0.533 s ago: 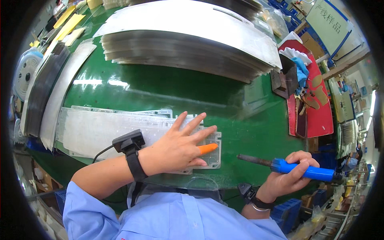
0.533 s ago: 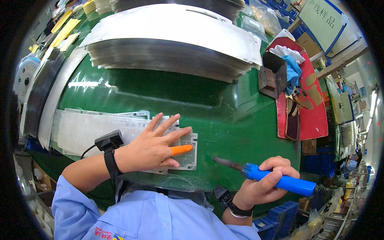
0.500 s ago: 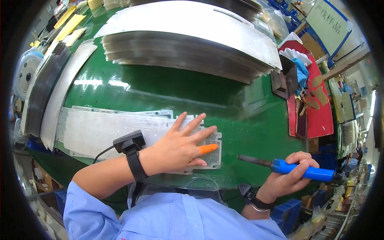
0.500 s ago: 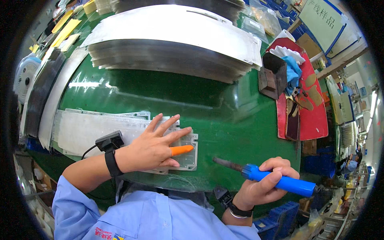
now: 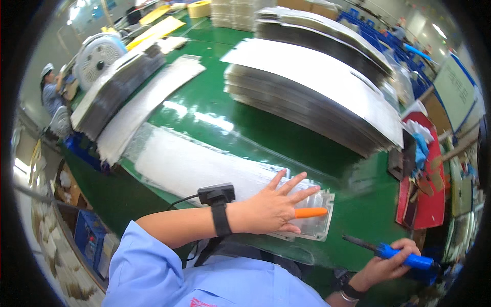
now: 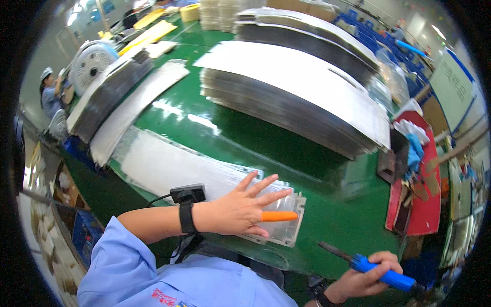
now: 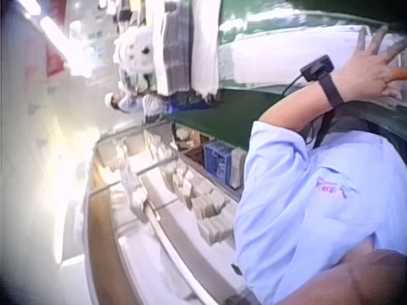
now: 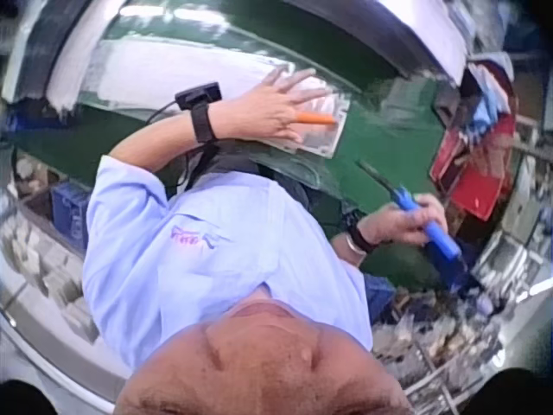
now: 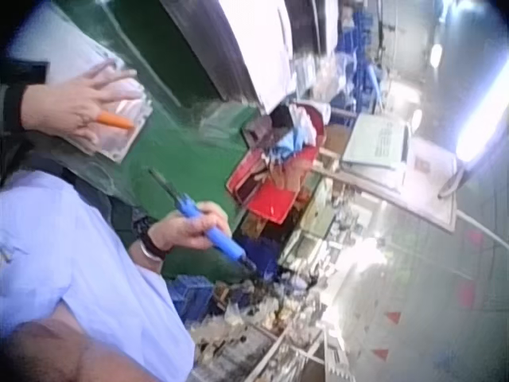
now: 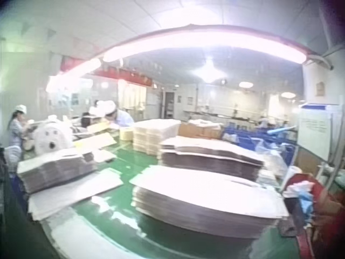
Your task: Soldering and assembling electronic components onto circuit boards at a factory workstation.
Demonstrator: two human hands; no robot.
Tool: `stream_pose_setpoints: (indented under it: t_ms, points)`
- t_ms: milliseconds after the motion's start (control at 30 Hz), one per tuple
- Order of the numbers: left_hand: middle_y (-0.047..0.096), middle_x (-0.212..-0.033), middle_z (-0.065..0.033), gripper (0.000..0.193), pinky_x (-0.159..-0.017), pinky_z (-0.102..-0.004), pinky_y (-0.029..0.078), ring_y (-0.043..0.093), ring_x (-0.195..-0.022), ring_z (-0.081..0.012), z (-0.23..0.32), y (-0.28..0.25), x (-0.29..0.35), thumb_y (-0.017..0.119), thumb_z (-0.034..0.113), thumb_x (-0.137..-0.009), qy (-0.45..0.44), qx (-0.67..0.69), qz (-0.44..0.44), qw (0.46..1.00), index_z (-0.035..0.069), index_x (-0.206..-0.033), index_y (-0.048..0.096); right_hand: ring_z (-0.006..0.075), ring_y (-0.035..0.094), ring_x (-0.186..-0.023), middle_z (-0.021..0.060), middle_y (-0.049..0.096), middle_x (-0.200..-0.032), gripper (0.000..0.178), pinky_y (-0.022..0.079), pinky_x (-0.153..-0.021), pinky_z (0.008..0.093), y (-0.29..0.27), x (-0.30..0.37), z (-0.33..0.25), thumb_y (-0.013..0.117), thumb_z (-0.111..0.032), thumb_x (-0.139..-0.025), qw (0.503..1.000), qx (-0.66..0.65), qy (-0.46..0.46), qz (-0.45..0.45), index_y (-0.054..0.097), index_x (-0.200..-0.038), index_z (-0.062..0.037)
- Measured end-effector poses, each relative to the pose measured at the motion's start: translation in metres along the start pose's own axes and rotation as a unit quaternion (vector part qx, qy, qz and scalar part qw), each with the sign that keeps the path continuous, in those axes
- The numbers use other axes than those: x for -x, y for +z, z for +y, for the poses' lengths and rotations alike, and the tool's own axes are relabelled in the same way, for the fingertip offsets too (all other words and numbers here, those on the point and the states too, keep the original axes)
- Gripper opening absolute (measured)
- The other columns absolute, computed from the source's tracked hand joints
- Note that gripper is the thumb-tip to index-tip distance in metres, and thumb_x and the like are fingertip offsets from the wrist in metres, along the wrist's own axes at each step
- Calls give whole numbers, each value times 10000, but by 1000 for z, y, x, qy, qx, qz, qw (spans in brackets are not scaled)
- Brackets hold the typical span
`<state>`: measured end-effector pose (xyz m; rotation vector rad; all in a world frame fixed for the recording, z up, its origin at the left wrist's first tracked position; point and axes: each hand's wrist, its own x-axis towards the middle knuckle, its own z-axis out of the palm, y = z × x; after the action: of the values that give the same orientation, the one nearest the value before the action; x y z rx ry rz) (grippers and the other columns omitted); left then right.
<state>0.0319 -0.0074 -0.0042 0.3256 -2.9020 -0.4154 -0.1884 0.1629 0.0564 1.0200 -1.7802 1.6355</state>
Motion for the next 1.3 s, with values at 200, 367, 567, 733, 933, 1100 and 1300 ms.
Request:
stream_pose_setpoints:
  t_ms: [200,367,567,733,933,1100,1300]
  points:
    - [98,-1500,-165,835,-1037,-635,107,78,-1358,-442,-39,-47,110,544,582,-781,-264,-86,-71,958,141,-1431,257,200,413,-697,62,395,-798,196,376,-700,310,-33,0,36,429,-57,-928,980,71,-174,-59,474,-1116,-25]
    - [120,-1490,-177,783,-1032,-638,116,96,-1346,-454,-59,-63,176,506,610,-788,-329,-134,-111,928,130,-1388,356,188,393,-694,57,372,-768,138,354,-711,288,-22,2,27,384,-114,-960,997,-37,-37,-62,464,-1011,-15]
    - [161,-1471,-208,887,-1030,-618,156,148,-1334,-443,-80,-77,164,558,661,-708,-251,-115,-85,957,132,-1391,353,173,379,-665,60,365,-733,156,347,-658,285,-7,0,21,395,-131,-953,947,187,-262,-12,404,-881,6]
    - [231,-1418,-287,1009,-1007,-620,214,234,-1308,-448,-85,-68,140,622,677,-620,-147,-104,-61,982,142,-1414,304,169,413,-612,53,406,-650,285,351,-592,310,1,-1,-20,461,-270,-933,1000,19,-5,-2,385,-763,-55]
    - [211,-1412,-296,985,-994,-645,170,241,-1278,-471,-33,-57,153,553,747,-612,-184,-98,-65,976,162,-1383,371,198,456,-598,70,459,-652,336,398,-580,327,3,-2,-22,490,-304,-938,999,-7,-47,17,437,-743,-35]
    - [259,-1410,-245,879,-981,-638,215,286,-1279,-423,18,-50,177,659,546,-670,-220,-102,-135,961,248,-1415,300,198,462,-589,71,463,-642,340,398,-567,329,11,-4,-20,494,-299,-934,999,-17,-33,11,441,-735,-29]
    - [600,-999,-68,414,-842,-372,486,591,-923,-225,17,-57,193,605,99,-717,-190,-160,151,957,118,-1131,609,194,467,-572,64,469,-621,360,398,-559,332,24,-9,-23,482,-295,-936,999,-9,-47,-6,447,-695,-29]
